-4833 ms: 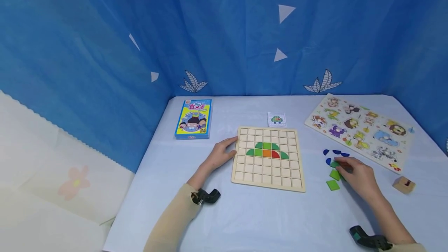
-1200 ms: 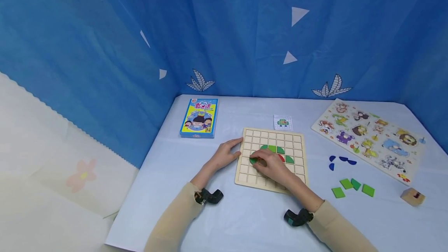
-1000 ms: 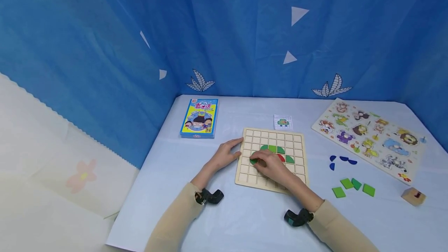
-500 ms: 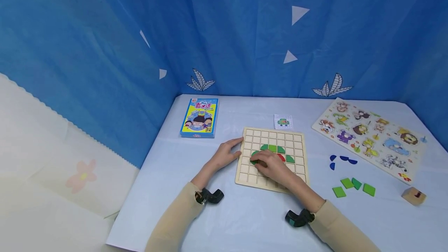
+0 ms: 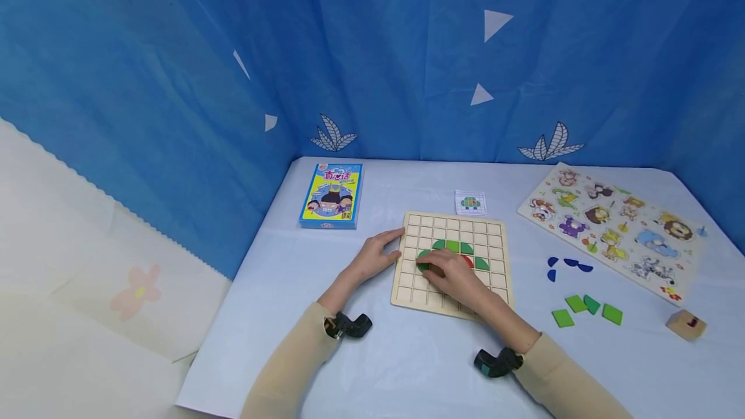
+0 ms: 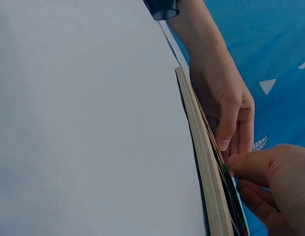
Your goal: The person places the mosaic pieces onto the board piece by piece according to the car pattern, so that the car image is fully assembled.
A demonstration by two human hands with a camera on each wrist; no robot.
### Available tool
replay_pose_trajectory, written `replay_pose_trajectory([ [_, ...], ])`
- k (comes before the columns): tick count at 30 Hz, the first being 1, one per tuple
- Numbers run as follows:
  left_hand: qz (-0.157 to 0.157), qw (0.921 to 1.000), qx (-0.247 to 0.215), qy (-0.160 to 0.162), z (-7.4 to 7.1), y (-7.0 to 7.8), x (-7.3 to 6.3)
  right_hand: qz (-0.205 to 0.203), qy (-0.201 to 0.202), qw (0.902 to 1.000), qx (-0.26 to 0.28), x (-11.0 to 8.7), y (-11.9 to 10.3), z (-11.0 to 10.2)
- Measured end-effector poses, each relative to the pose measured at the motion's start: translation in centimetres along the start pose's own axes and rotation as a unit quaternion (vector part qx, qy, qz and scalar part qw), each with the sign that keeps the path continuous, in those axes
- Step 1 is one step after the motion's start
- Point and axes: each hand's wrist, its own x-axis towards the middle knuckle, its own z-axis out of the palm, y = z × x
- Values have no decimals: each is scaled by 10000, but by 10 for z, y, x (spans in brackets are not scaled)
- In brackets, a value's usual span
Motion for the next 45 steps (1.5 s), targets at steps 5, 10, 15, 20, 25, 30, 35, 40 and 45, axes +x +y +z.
replay_pose_trajectory([
  [5,-67,10000,0,-11,1,1,0,-190,71,9996,213,-6,-9,-13],
  [10,-166,9999,2,-1,1,3,0,-90,297,9990,333,-26,-11,-43],
  [15,-178,9998,10,-8,0,2,0,522,538,9966,-351,-61,6,-78],
  [20,-214,9998,10,-29,-2,3,-1,1075,620,9879,-934,-100,20,-107],
  [25,-247,9997,-33,-75,-3,4,-2,1743,913,9732,-1190,-132,31,-134],
  [30,-183,9998,-59,-49,-2,5,0,2302,1110,9559,-1447,-158,42,-158],
  [35,-168,9998,-57,-34,-4,6,2,2756,994,9404,-1729,-177,51,-164],
  [40,-166,9999,-38,-3,-4,5,3,3089,839,9297,-1821,-188,64,-159],
  [45,-139,9999,-52,-13,-2,4,0,3254,758,9259,-1761,-197,74,-152],
])
